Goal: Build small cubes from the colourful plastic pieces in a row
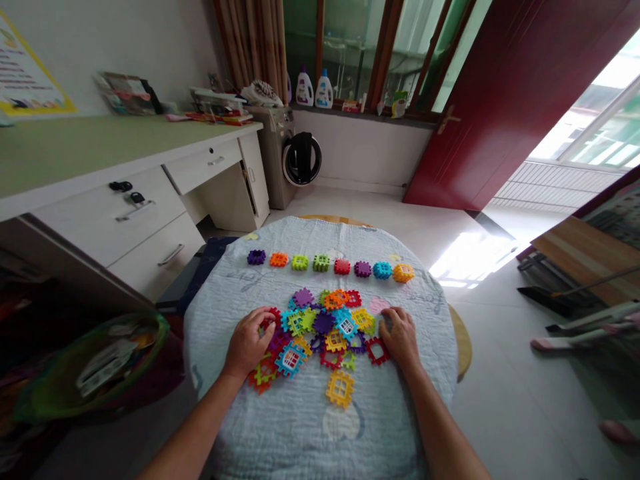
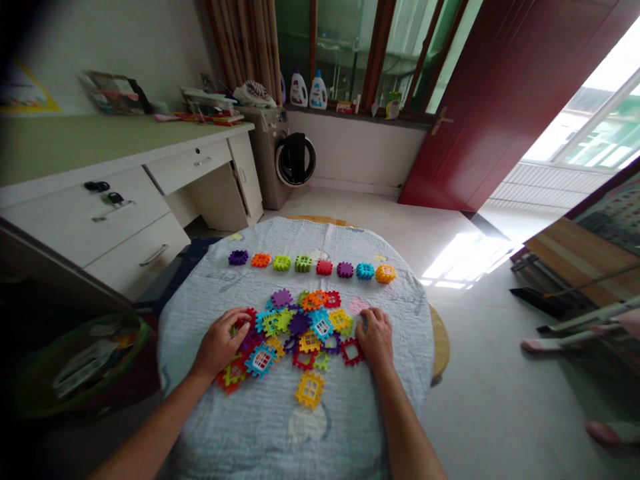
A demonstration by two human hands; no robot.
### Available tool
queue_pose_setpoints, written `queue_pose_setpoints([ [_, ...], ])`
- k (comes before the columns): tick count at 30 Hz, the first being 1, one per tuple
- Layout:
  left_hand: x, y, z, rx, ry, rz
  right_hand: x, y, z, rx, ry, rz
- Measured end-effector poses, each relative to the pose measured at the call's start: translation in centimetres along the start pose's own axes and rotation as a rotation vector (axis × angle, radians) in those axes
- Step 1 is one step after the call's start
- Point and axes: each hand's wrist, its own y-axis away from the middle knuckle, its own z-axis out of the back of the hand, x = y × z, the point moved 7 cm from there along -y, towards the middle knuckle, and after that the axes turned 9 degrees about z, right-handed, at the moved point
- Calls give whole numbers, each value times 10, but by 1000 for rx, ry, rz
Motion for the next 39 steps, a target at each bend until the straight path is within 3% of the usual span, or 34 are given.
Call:
queue_pose_setpoints([
  [10,-2,0,2,-28,7,-2,2,1,3,-8,-34,-3],
  [16,-1,-1,2,-13,12,4,0,-8,2,-68,-221,-120],
  [19,-2,0,2,-14,12,11,30,-28,-2,-17,-297,14],
  [22,-3,0,3,-21,12,16,66,-49,-13,116,-234,141],
  [28,-4,1,4,-23,10,23,100,-72,-33,349,-97,189],
  [33,-4,1,4,-22,13,24,87,-72,-27,311,-256,154],
  [39,-2,0,2,-21,14,14,20,-59,-9,84,-521,-82],
])
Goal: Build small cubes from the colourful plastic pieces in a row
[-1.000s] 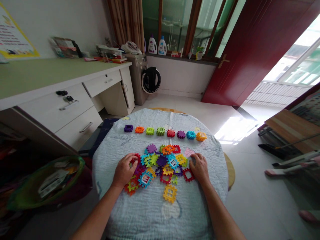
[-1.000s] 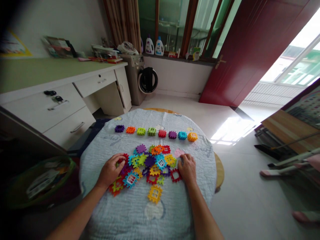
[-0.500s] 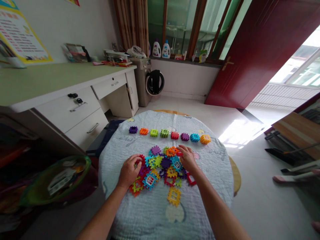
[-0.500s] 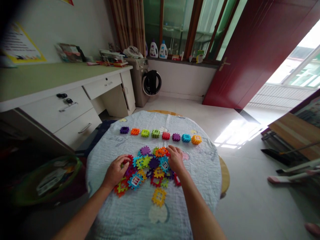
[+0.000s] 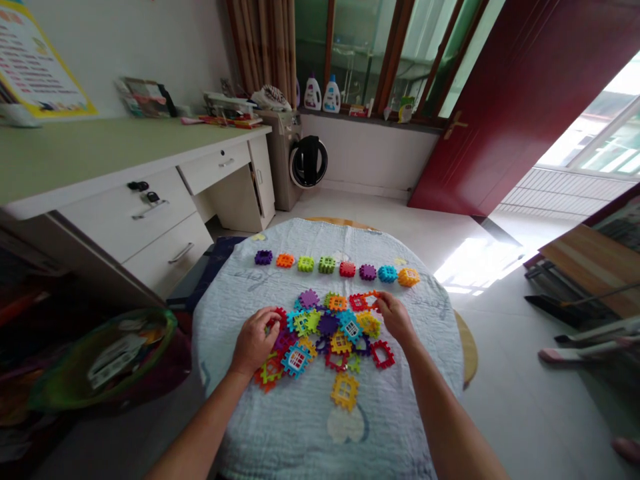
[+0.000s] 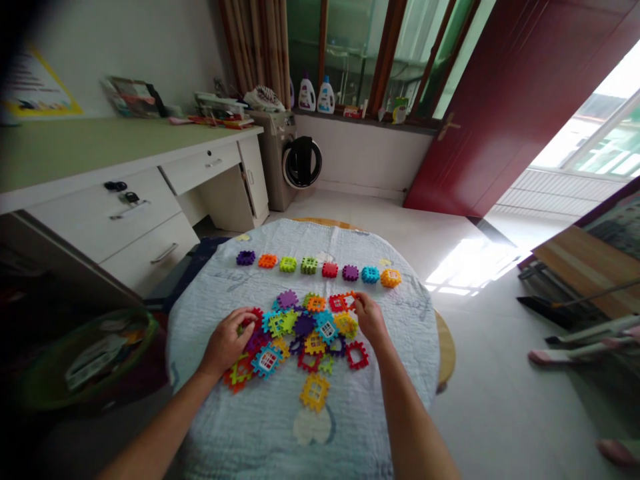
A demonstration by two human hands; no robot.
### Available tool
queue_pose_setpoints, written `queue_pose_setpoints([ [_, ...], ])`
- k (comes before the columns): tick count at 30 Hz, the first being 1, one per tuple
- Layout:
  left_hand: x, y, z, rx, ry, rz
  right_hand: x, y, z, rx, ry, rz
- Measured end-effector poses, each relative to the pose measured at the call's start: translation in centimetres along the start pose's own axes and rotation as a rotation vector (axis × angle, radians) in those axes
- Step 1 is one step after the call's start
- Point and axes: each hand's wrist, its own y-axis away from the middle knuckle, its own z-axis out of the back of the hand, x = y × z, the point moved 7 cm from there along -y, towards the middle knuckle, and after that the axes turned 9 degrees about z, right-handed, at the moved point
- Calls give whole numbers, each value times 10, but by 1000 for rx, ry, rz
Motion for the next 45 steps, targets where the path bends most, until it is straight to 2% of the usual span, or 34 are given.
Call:
queue_pose_setpoints([
  [3,2,0,0,-5,-3,-5,-27,9,22,-74,47,-92],
  [6,2,0,0,-6,-4,-8,-41,18,30,-30,254,-114],
  [9,2,-1,-1,1,-4,-14,-40,23,32,-37,412,-104],
  [12,2,-2,-1,7,-5,-19,-22,22,29,-117,541,-74],
  [15,3,-2,-1,2,-10,-15,11,12,6,-65,492,71],
  [19,4,-2,-2,1,-16,-6,54,-3,-44,175,366,252],
  [23,3,-1,0,-5,-13,-8,68,-16,-77,314,425,224],
  [27,2,-1,1,-1,-3,-3,64,-22,-85,375,499,185],
  [31,3,-1,0,7,9,6,62,-19,-74,296,454,223],
  [36,4,-1,-1,19,16,12,53,-13,-52,201,272,232],
  [39,5,-1,0,22,27,18,33,-12,-17,-5,212,184],
  [42,7,-1,3,-10,37,30,1,-3,27,-235,280,47],
  [45,10,-1,8,-67,38,47,-23,14,52,-289,382,-50],
])
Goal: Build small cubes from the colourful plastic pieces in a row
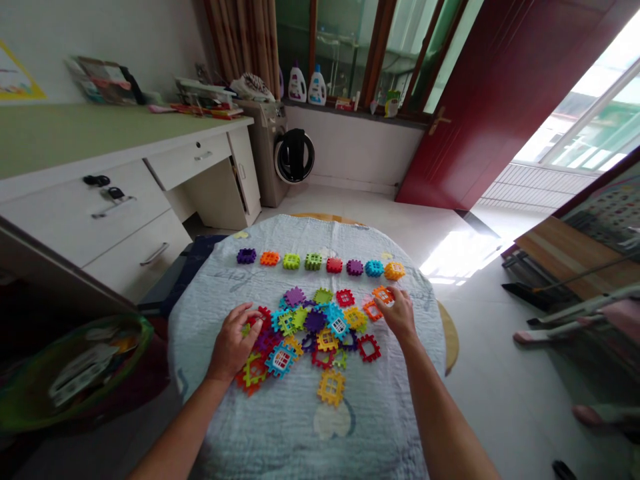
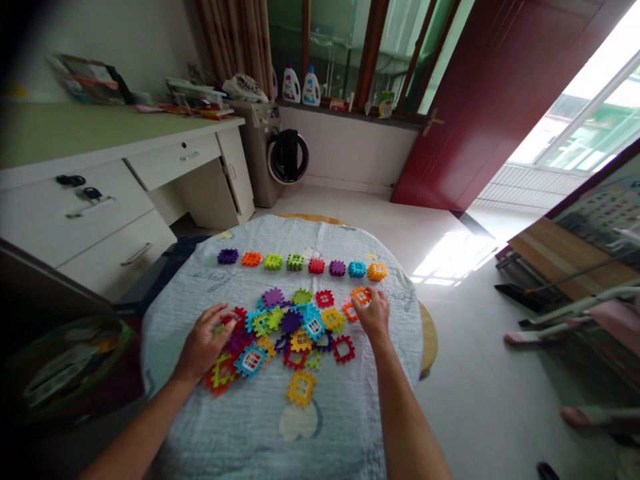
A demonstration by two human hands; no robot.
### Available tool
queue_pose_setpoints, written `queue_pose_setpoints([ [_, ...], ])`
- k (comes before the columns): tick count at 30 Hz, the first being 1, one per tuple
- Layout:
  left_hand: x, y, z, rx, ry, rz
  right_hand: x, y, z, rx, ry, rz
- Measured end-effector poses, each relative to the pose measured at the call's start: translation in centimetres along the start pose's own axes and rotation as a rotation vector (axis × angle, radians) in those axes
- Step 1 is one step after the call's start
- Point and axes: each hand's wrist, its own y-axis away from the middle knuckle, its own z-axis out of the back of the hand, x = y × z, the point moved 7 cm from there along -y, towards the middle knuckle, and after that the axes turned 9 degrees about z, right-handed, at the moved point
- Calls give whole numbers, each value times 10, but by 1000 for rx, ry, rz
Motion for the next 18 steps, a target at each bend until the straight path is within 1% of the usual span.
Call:
queue_pose_setpoints([
  [3,2,0,0,1,3,5,-6,16,1,57,93,-6],
  [8,2,0,-3,27,1,2,7,37,-15,219,265,-57],
  [11,0,1,-3,42,-1,-3,11,38,-17,254,301,-87],
  [18,-2,0,-1,49,40,-3,11,33,-18,311,309,-84],
])
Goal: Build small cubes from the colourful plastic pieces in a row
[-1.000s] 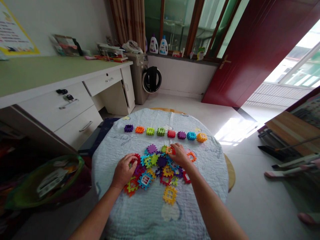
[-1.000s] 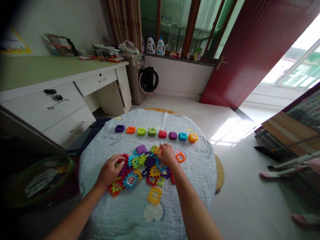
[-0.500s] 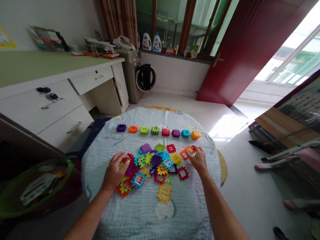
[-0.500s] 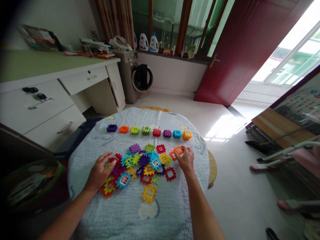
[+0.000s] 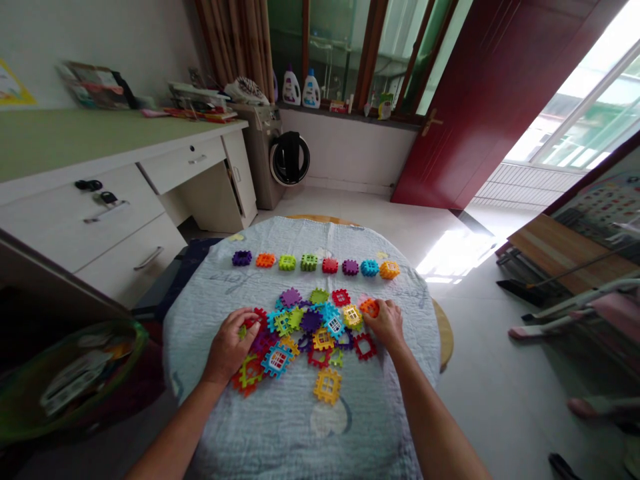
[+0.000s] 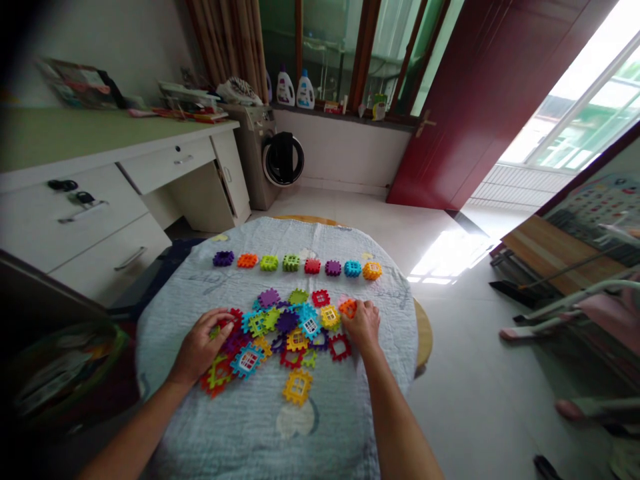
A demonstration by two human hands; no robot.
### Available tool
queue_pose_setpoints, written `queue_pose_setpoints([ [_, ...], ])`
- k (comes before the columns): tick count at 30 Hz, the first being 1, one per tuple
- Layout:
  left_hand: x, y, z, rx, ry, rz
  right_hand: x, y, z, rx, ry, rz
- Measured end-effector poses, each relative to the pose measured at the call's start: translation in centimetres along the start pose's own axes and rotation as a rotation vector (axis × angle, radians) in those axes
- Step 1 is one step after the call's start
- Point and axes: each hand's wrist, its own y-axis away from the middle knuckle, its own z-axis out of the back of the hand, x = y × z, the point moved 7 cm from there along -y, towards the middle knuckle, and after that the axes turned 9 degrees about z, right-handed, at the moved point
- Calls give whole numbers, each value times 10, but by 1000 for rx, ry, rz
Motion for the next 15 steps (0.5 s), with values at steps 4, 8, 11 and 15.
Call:
queue_pose_setpoints([
  [4,2,-1,2,10,31,19,-2,-1,-1,25,6,18],
  [8,4,-1,4,16,71,50,-1,-6,5,-15,-28,14],
  [11,3,-1,6,15,96,63,20,-10,13,-70,-136,88],
  [15,0,-1,7,-3,113,70,93,-3,12,36,-311,440],
])
